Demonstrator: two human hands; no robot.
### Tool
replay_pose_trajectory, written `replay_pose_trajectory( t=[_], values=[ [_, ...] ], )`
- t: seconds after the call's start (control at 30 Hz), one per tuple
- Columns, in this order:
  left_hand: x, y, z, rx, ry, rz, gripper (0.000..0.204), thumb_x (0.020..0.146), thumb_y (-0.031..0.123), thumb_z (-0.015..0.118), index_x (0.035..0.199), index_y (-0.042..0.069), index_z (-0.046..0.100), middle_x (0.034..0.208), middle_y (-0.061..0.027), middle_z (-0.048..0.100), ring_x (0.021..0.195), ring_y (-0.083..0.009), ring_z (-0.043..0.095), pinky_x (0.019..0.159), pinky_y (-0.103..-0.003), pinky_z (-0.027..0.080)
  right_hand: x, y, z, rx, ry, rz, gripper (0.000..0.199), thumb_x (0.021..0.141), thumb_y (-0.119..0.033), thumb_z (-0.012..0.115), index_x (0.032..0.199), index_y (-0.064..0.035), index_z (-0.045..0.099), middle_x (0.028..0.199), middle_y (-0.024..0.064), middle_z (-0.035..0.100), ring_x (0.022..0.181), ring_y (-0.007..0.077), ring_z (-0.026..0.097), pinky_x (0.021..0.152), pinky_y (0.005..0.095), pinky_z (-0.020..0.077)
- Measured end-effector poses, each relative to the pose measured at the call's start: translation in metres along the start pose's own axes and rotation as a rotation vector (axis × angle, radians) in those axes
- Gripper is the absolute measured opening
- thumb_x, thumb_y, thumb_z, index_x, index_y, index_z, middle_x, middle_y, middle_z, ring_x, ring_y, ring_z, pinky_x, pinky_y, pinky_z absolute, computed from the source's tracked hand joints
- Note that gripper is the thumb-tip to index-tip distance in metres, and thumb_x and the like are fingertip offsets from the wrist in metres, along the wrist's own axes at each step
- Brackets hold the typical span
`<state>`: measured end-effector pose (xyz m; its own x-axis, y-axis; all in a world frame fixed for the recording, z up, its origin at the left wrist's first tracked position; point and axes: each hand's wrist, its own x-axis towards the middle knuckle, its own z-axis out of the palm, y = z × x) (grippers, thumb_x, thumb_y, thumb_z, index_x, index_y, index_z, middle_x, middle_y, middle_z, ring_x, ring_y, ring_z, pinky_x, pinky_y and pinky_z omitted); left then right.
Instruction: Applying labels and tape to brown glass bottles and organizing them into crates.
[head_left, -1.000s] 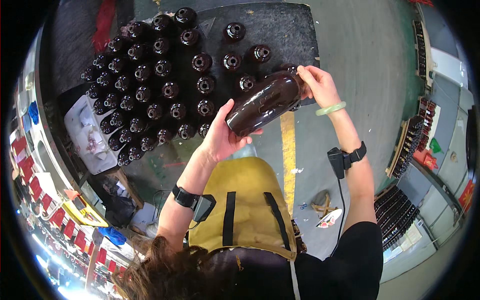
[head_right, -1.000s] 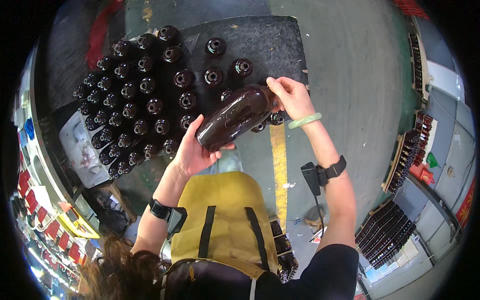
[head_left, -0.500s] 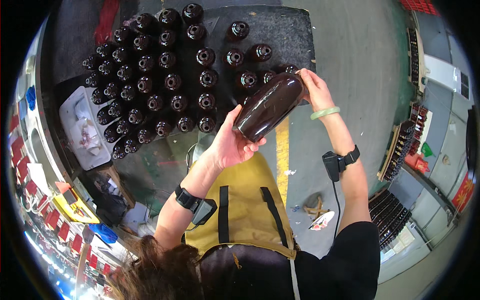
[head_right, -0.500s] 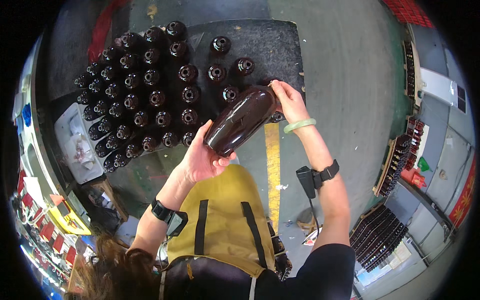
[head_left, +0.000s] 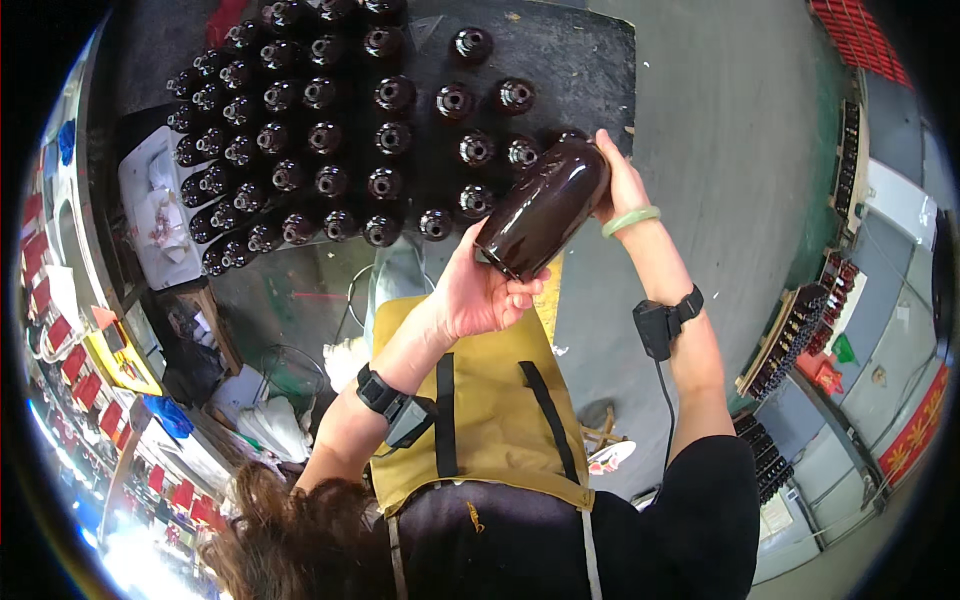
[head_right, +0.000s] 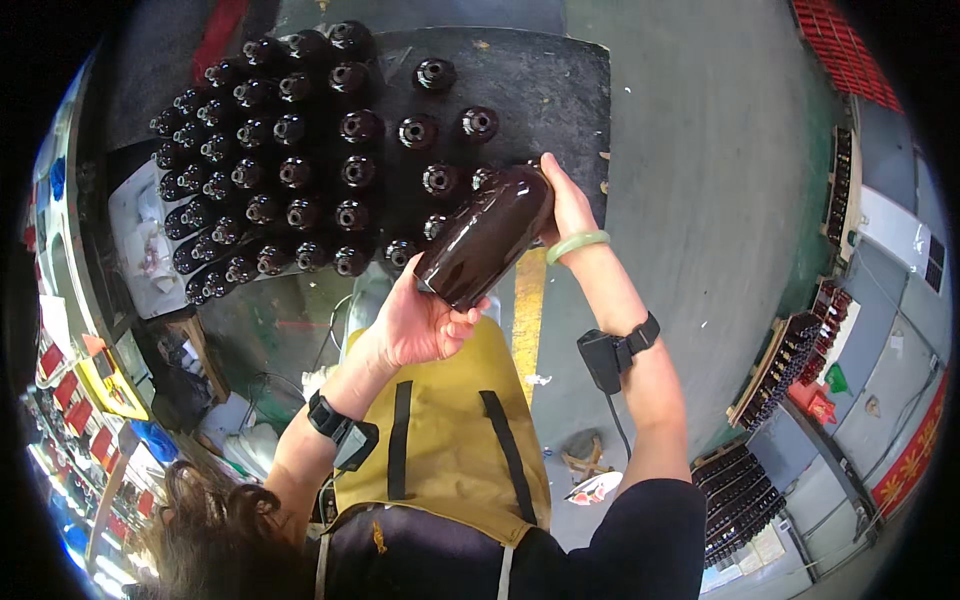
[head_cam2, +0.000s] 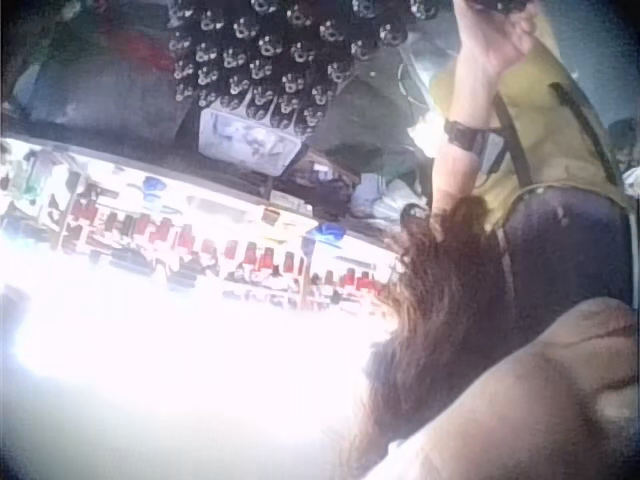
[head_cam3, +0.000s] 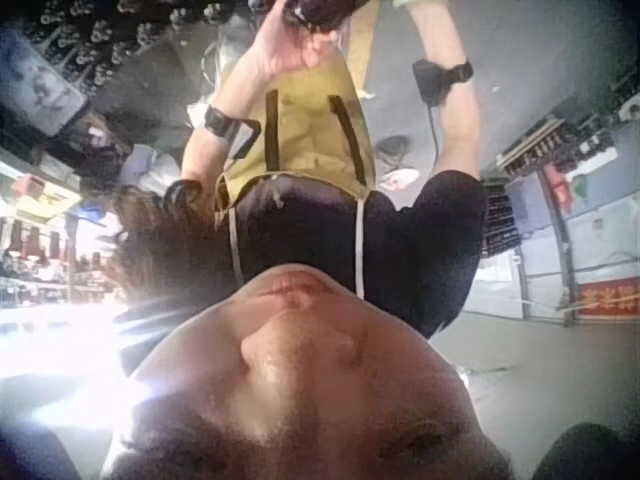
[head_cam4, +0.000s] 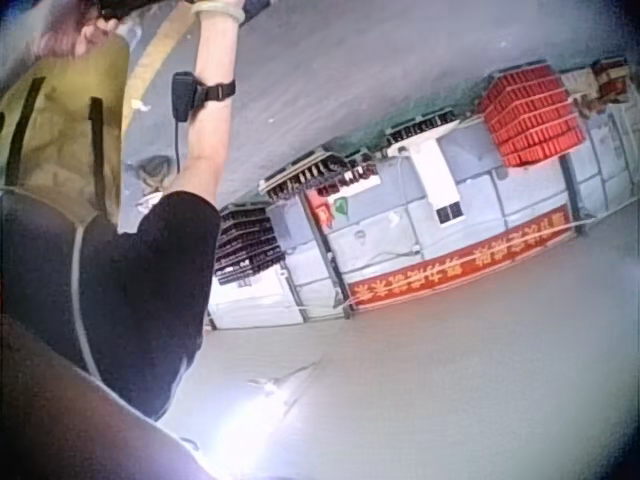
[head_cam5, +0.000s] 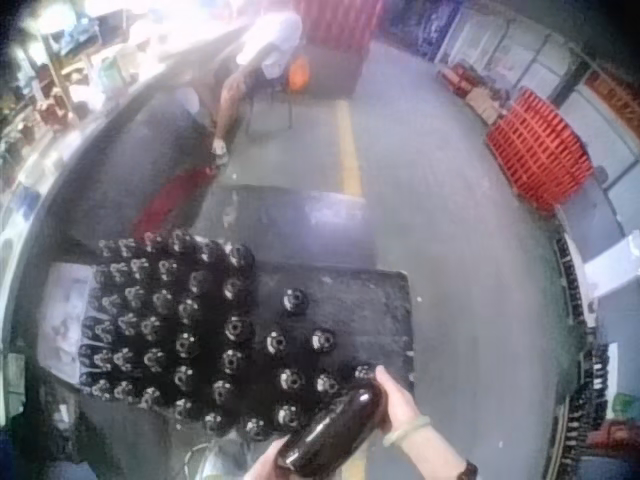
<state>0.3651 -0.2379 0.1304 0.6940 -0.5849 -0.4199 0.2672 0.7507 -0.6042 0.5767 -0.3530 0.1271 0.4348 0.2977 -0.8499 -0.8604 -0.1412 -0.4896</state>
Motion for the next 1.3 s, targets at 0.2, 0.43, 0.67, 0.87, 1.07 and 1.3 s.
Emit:
replay_pose_trajectory(
  t=[0.2,0.43,0.67,0.87,1.07,1.3],
  values=[
    [0.06,-0.033,0.008,0.074,-0.045,0.103,0.077,0.098,0.065,0.036,0.136,-0.001,0.05,0.115,-0.0306,0.063,0.091,-0.0356,0.068,0.079,-0.042,0.06,0.011,-0.032,-0.058,0.097,-0.291,-0.026,0.038,0.102,-0.042,0.049,0.106,-0.0076,0.063,0.108,0.016,0.07,0.1,0.0268,0.067,0.09,0.0408,0.0547],
    [0.106,-0.067,0.02,0.014,-0.118,0.249,0.071,0.098,0.058,0.047,0.144,0.004,0.042,0.129,-0.0229,0.058,0.116,-0.0383,0.06,0.099,-0.046,0.054,0.018,-0.056,-0.101,0.087,-0.422,-0.065,0.039,0.103,-0.041,0.046,0.11,-0.0054,0.061,0.115,0.0206,0.068,0.105,0.0324,0.066,0.093,0.045,0.0541],
    [0.118,-0.089,-0.016,0.504,0.163,0.644,0.063,0.093,0.04,0.068,0.138,0.004,0.044,0.129,-0.0141,0.058,0.115,-0.0238,0.06,0.097,-0.039,0.052,0.008,-0.063,-0.12,-0.18,-0.426,0.017,0.041,0.105,-0.039,0.044,0.123,-0.0052,0.06,0.126,0.0148,0.064,0.113,0.0238,0.063,0.098,0.0404,0.0505],
    [0.105,-0.085,-0.024,0.892,0.212,1.029,0.067,0.083,0.017,0.081,0.136,0.001,0.043,0.124,-0.0067,0.056,0.113,-0.0137,0.055,0.095,-0.03,0.047,-0.02,-0.064,-0.116,-0.218,-0.436,-0.16,0.034,0.099,-0.031,0.06,0.12,-0.0047,0.061,0.127,0.0122,0.064,0.111,0.0214,0.063,0.094,0.0393,0.0531],
    [0.106,-0.095,-0.033,0.986,0.273,1.196,0.081,0.083,0.026,0.081,0.144,0.001,0.035,0.134,-0.0128,0.051,0.121,-0.0213,0.052,0.106,-0.036,0.044,-0.048,-0.081,-0.097,-0.304,-0.408,-0.479,0.031,0.101,-0.027,0.057,0.117,-0.0017,0.059,0.134,0.0178,0.059,0.116,0.0247,0.06,0.099,0.0413,0.0497],
    [0.133,-0.148,-0.145,1.341,0.751,0.951,0.059,0.091,0.047,0.063,0.123,-0.003,0.059,0.128,-0.0233,0.056,0.119,-0.0371,0.055,0.1,-0.043,0.046,0.02,-0.079,-0.073,-0.752,-0.08,-1.138,0.019,0.093,-0.01,0.068,0.106,-0.0013,0.056,0.13,0.0157,0.061,0.112,0.0206,0.06,0.099,0.0347,0.0487]
  ],
)
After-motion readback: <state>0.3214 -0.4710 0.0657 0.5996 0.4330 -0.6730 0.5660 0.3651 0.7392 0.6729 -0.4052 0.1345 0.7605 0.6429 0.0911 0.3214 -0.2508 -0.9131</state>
